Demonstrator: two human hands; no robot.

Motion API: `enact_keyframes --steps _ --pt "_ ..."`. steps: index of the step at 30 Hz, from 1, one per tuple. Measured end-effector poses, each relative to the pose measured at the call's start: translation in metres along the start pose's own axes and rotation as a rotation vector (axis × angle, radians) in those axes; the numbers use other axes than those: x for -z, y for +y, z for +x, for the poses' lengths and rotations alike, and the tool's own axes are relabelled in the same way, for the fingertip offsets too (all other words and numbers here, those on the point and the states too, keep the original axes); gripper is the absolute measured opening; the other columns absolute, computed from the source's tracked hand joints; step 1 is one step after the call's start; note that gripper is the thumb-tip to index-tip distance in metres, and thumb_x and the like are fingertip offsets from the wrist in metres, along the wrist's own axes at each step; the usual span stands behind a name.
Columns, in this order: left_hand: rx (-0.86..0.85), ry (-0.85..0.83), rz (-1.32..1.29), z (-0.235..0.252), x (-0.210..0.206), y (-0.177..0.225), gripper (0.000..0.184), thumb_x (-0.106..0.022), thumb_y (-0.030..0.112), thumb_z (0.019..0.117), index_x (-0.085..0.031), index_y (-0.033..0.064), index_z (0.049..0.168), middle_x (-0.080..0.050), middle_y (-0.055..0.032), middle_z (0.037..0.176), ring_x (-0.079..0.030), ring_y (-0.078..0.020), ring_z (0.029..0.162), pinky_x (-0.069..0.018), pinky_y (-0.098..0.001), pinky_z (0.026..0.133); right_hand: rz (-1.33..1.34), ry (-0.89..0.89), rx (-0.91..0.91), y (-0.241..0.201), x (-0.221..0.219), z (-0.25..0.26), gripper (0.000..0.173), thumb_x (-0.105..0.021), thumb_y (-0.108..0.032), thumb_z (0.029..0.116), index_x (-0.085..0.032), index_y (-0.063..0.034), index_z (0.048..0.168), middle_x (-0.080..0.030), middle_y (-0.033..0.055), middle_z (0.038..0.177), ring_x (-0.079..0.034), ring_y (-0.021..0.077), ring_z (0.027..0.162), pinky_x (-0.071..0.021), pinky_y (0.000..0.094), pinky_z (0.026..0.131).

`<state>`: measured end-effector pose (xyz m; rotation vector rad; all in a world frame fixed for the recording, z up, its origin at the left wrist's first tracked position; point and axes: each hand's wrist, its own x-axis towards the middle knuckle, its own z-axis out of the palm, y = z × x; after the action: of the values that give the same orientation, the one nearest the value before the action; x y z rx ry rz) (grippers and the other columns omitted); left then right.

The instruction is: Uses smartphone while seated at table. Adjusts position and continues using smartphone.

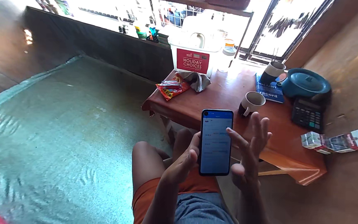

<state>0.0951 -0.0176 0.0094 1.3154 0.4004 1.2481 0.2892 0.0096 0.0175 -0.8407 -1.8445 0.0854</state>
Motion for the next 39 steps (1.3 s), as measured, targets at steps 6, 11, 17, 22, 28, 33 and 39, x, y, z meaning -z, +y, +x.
enact_keyframes --steps 6,11,17,22,28,33,39 --pt "-0.060 0.009 0.026 -0.004 0.000 -0.002 0.098 -0.039 0.078 0.0922 -0.031 -0.0008 0.149 -0.060 -0.0082 0.136 -0.059 -0.0124 0.125 -0.0502 -0.0366 0.106 0.017 0.031 -0.017 0.005 0.004 0.001 0.068 -0.019 -0.074 0.0991 -0.053 -0.0357 0.144 -0.015 -0.0006 0.171 0.005 0.0269 0.158 0.0061 0.0623 0.122" --pt "0.009 -0.016 -0.027 -0.001 -0.002 0.005 0.097 -0.042 0.078 0.0913 -0.028 0.0051 0.153 -0.059 -0.0069 0.138 -0.058 -0.0146 0.126 -0.0486 -0.0380 0.108 0.037 0.008 -0.008 0.004 0.001 0.000 0.067 -0.020 -0.074 0.0991 -0.051 -0.0384 0.146 -0.013 -0.0020 0.171 0.008 0.0269 0.158 0.0095 0.0636 0.122" --pt "0.046 0.013 0.005 -0.001 -0.001 0.007 0.099 -0.041 0.080 0.0905 -0.029 0.0046 0.154 -0.059 -0.0051 0.137 -0.058 -0.0097 0.125 -0.0480 -0.0324 0.107 0.066 -0.030 -0.001 0.002 -0.003 -0.001 0.067 -0.020 -0.074 0.0995 -0.052 -0.0381 0.147 -0.011 -0.0015 0.172 0.010 0.0274 0.158 0.0100 0.0650 0.121" --pt "0.036 -0.017 -0.025 0.000 0.000 0.004 0.094 -0.041 0.079 0.0906 -0.030 0.0092 0.152 -0.062 -0.0050 0.134 -0.061 -0.0138 0.122 -0.0510 -0.0371 0.105 0.065 -0.004 -0.016 0.004 -0.002 0.000 0.069 -0.020 -0.075 0.0989 -0.050 -0.0356 0.148 -0.013 -0.0006 0.172 0.006 0.0271 0.158 0.0074 0.0629 0.123" --pt "0.059 -0.014 -0.019 0.001 -0.001 0.004 0.095 -0.042 0.079 0.0904 -0.030 0.0081 0.152 -0.060 -0.0028 0.136 -0.059 -0.0093 0.124 -0.0485 -0.0328 0.107 0.048 -0.052 -0.009 0.003 -0.004 -0.001 0.068 -0.021 -0.075 0.0986 -0.049 -0.0390 0.149 -0.009 -0.0003 0.172 0.011 0.0283 0.157 0.0112 0.0660 0.120" --pt "0.073 -0.037 -0.039 0.003 -0.002 0.002 0.096 -0.042 0.079 0.0904 -0.027 0.0073 0.152 -0.061 -0.0036 0.135 -0.061 -0.0108 0.122 -0.0508 -0.0333 0.105 0.028 -0.094 -0.026 0.001 -0.006 -0.001 0.071 -0.020 -0.077 0.0974 -0.050 -0.0379 0.149 -0.008 0.0007 0.172 0.013 0.0304 0.157 0.0127 0.0690 0.119" --pt "0.061 0.003 -0.046 0.000 0.000 0.001 0.097 -0.044 0.080 0.0885 -0.030 0.0097 0.153 -0.062 -0.0028 0.134 -0.060 -0.0111 0.123 -0.0496 -0.0347 0.106 0.122 0.087 0.002 0.005 0.000 0.002 0.073 -0.018 -0.077 0.0970 -0.045 -0.0354 0.150 -0.016 -0.0044 0.171 -0.001 0.0251 0.158 -0.0003 0.0592 0.125"
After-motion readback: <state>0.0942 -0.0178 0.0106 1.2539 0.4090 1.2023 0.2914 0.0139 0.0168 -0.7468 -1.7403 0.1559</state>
